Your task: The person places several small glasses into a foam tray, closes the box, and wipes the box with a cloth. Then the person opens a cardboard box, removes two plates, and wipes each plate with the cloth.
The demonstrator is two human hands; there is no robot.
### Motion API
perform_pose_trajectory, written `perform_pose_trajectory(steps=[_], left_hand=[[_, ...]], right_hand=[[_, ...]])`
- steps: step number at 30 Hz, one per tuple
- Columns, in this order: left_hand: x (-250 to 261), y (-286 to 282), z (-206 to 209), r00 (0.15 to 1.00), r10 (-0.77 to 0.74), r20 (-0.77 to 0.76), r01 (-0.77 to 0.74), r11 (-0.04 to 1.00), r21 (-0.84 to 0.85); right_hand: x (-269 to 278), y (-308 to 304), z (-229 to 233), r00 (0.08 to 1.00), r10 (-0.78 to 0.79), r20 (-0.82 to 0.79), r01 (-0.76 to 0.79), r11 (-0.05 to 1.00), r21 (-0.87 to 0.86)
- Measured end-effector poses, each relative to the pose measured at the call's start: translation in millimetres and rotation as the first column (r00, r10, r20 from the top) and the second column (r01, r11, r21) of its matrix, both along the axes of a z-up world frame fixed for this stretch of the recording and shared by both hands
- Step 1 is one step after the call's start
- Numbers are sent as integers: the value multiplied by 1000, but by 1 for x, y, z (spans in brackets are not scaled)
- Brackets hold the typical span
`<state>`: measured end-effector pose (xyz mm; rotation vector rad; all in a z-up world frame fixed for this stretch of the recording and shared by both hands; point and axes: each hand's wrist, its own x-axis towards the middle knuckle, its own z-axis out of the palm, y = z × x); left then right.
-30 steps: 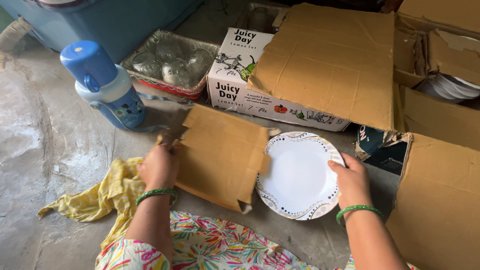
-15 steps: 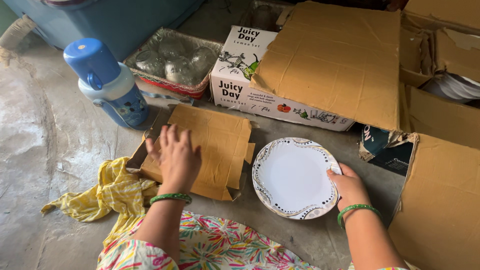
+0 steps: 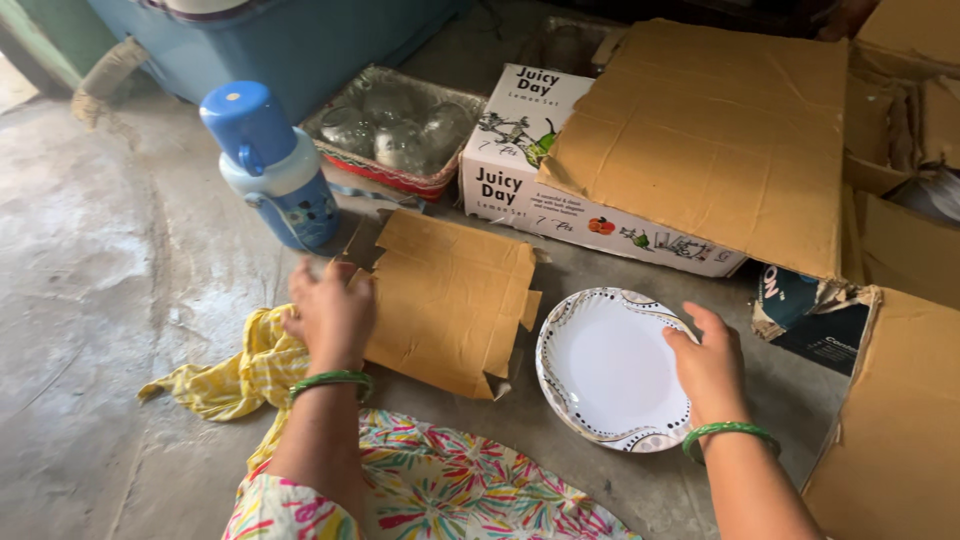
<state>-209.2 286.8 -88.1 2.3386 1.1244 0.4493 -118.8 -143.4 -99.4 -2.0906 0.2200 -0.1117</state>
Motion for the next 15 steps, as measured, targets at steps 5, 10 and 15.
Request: perform_pose_trajectory(steps=[5,10,15], left_hand=[[-22,58,-42,826,530,195,-469,836,-286],[-36,66,-56,650,753,101,-485,514,-707],[-41,16,4,685,197,701,-417,895,156]], right_hand=[[-28,48,28,981,155,119,-123,963,-241],[-43,61,31,942,289,168,-247,940,-236],[-61,72,40,885,396,246,-320,900,-297]])
